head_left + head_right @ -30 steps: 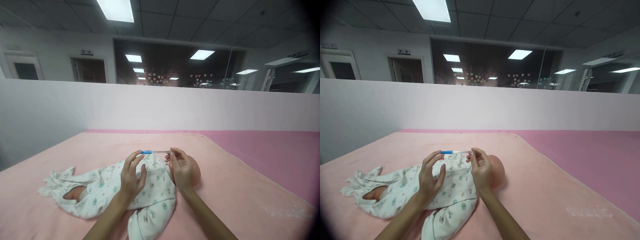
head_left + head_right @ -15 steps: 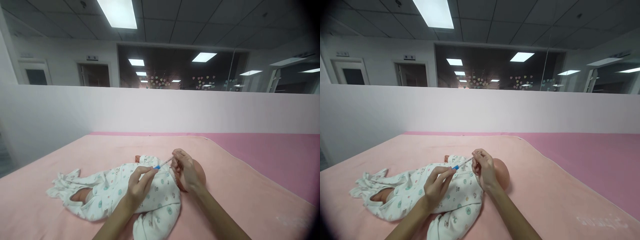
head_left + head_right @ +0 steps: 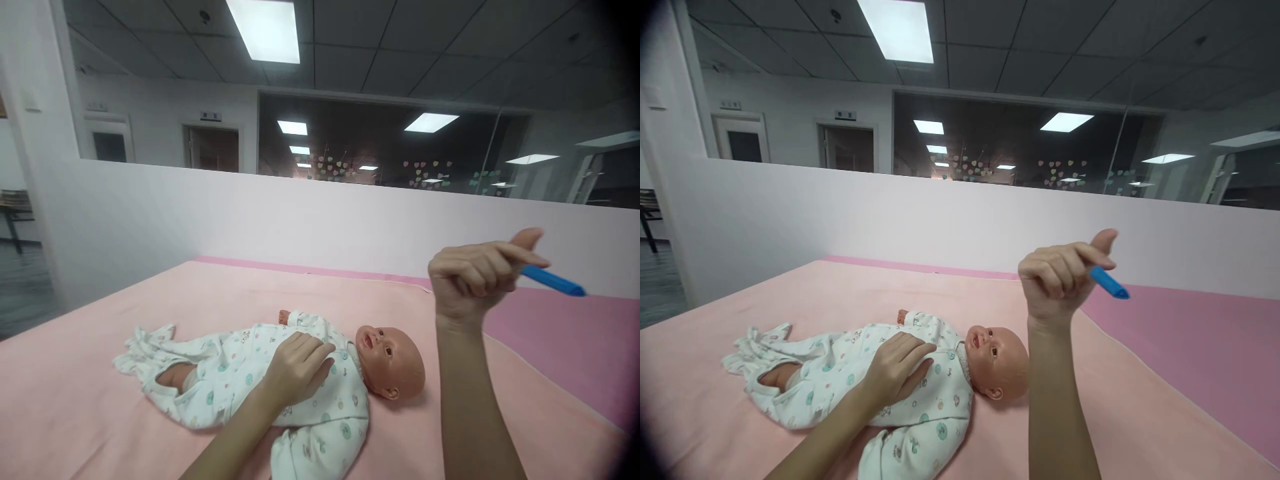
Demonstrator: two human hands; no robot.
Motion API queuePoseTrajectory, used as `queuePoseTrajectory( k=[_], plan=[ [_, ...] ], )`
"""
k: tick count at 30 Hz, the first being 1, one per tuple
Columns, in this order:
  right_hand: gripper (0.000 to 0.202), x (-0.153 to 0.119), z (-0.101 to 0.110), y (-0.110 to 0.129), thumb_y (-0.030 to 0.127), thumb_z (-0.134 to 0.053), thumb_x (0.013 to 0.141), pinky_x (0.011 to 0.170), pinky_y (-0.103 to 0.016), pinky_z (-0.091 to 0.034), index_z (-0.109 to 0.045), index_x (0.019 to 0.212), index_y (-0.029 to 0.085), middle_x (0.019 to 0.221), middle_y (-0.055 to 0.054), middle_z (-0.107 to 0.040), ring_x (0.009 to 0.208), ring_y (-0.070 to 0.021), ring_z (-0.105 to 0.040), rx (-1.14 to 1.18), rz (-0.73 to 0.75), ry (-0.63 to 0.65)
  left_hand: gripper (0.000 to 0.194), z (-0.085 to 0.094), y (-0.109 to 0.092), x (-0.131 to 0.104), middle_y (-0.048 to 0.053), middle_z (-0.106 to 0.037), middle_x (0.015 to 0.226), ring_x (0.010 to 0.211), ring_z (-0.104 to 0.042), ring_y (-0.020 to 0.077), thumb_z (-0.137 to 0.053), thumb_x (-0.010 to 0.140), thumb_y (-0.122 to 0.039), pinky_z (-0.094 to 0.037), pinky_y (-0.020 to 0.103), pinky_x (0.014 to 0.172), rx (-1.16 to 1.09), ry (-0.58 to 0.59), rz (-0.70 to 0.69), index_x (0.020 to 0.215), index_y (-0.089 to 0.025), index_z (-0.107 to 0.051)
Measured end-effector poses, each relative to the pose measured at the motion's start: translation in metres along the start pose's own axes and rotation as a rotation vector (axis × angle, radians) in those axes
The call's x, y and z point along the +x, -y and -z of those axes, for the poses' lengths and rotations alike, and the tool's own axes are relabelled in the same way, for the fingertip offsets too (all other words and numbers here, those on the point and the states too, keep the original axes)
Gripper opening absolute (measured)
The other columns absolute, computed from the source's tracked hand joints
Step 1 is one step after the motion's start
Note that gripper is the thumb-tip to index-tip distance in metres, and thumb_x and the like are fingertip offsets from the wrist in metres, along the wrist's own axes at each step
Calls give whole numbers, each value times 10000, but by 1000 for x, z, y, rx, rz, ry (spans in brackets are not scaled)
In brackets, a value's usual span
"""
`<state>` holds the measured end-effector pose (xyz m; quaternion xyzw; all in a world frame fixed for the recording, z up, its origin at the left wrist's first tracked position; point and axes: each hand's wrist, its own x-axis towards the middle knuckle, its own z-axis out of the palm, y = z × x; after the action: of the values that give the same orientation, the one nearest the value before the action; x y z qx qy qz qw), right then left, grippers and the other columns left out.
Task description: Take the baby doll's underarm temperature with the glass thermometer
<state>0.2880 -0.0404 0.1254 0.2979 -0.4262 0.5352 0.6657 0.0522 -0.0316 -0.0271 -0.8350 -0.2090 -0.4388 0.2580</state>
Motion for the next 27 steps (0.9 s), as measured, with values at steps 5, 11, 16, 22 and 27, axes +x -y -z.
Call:
queuePoseTrajectory(
  k=[5,11,16,22,27],
  plan=[
    [632,-14,46,-56,396,-186,895,247,-193,-179,-407,322,249,208,85,-255,272,-70,-119,-1288,-262,6,227,-6,2,-6,-35,-423,428,425,-329,93,-519,771,-144,-242,256,432,97,-25,13,548,-166,-481],
    [644,-14,43,-61,564,-232,841,294,-196,-228,-482,361,214,247,76,-250,266,-73,-190,-1242,-384,-44,286,-7,-1,-6,-42,-396,395,389,-289,81,-515,758,-152,-206,250,416,119,4,3,485,-162,-431],
    [620,-23,45,-67,596,-283,819,296,-200,-206,-525,403,205,268,78,-284,259,-60,-182,-1166,-615,61,312,-7,-7,-2,-47,-377,379,371,-287,72,-498,769,-159,-210,239,410,128,41,-12,466,-163,-423],
    [414,-26,36,-64,468,-554,751,336,-199,-237,-593,460,175,329,46,-438,310,-61,-319,-1310,-696,91,325,-7,-10,-1,-49,-376,375,365,-289,72,-488,776,-159,-224,234,400,123,65,-15,460,-167,-414],
    [668,-22,42,-56,616,-211,827,327,-203,-253,-493,371,218,241,73,-259,260,-70,-228,-1292,-488,-97,321,-8,-11,-1,-46,-381,375,368,-296,73,-497,768,-166,-230,235,401,112,78,-24,461,-165,-408]
  ],
)
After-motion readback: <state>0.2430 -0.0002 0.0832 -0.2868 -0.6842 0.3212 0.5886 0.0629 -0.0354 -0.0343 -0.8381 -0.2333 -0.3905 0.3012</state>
